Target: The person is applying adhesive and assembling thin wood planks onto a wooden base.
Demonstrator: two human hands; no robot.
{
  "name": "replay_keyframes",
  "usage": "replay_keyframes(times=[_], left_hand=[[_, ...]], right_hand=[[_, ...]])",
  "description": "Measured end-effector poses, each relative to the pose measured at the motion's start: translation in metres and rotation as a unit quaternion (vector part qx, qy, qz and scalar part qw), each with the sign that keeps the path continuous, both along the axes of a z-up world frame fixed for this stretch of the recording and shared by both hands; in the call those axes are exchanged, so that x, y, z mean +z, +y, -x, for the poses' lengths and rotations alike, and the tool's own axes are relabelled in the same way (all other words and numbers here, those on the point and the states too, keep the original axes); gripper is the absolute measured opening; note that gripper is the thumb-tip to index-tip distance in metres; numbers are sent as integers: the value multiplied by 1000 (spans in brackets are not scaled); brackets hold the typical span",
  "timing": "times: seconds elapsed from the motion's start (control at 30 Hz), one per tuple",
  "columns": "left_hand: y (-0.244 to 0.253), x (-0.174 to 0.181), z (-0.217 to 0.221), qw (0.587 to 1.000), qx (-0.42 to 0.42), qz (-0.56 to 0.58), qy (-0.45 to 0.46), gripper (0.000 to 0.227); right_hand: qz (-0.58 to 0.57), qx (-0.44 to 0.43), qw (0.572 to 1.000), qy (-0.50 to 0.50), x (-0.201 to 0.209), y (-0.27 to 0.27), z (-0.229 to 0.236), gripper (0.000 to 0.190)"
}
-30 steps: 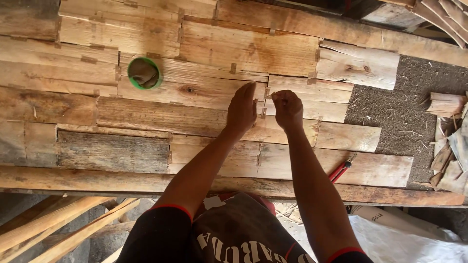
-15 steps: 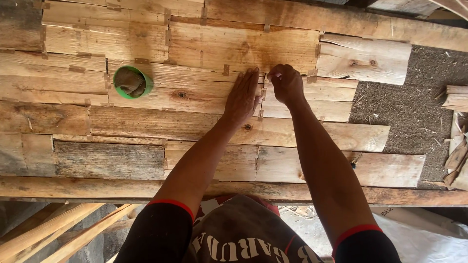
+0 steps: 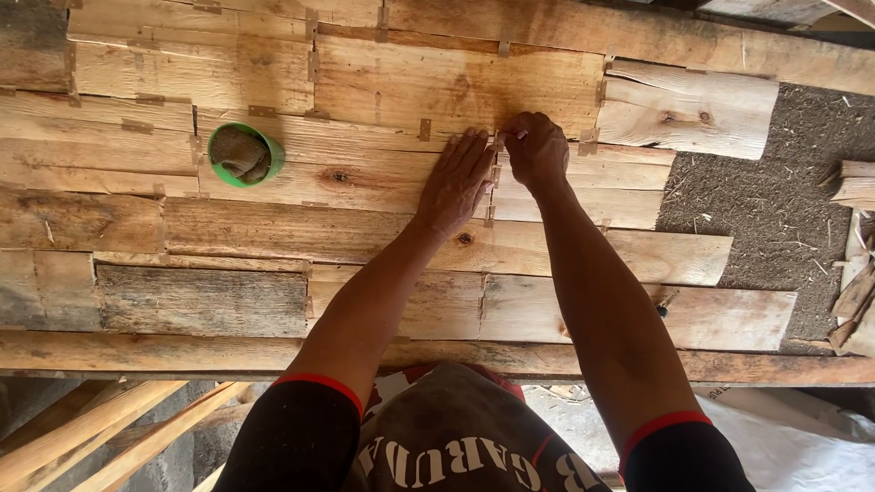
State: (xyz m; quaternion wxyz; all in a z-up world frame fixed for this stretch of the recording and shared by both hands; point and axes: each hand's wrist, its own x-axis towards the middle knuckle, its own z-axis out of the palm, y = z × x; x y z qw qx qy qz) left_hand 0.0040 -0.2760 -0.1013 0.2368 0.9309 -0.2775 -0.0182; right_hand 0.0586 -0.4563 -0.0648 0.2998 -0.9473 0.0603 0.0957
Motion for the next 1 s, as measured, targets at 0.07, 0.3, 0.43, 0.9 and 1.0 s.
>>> replay_keyframes(times=[0.07,0.3,0.43,0.9,1.0], left_hand=[[1,7,-2,1000,-2,-1,5,72],[-2,12,-1,999,-2,-9,31,68],[-10,3,2,999,9,-21,24,68],[-12,7,6,999,15,-46,1,73],[-12,12,4,999,16,-48,11,74]], right_hand=[[-1,-6,1000,13,0,1,-1,10],[7,-8,1000,17,-6,0,-1,8],[-13,-19,1000,3,-6,0,-1,10],[-87,-92,992,28,-31,-15,-7,22],[-96,-90,991,34,-30,-16,-10,24]])
